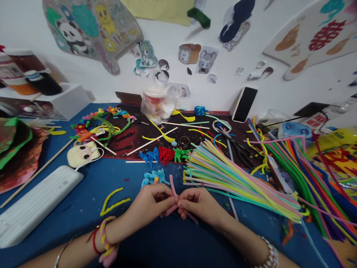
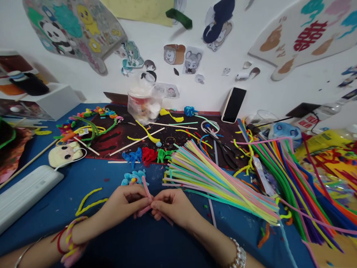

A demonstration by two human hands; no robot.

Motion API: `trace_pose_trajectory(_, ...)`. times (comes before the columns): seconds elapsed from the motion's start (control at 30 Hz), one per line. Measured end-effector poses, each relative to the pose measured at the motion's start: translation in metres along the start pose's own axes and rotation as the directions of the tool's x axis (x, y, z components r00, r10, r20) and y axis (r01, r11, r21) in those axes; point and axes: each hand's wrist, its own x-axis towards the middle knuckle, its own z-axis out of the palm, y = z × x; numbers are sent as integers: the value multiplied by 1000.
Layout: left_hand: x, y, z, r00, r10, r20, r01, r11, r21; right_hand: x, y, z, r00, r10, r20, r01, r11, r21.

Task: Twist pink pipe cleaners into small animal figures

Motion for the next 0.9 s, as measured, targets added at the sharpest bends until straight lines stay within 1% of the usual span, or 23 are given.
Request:
trace_pose_trajectory(0.1, 2, 0, 0, 999, -34, -2, 34, 997, -63, 0, 2, 2, 1000, -12, -20, 12, 1000, -11)
trace_pose_trajectory(0.2, 3, 1, 0, 999, -35, 0, 35, 995, -93, 1, 3, 3, 1000, -25, -13, 25, 1000, 3)
trace_pose_trajectory(0.53, 5, 0, -1, 999, -53, 12, 53, 996, -78, 2, 5, 2, 998, -64, -1, 64, 997, 40)
trace_pose_trajectory(0.67, 4, -1, -1, 999, -50, -7, 49, 996, -68, 3, 4, 2, 999, -43, 11, 43, 997, 59)
trace_pose_trajectory(0.9, 4, 2, -3, 999, -50, 2, 50, 999, -13, 3, 3, 2, 1000, -8, -20, 9, 998, 59)
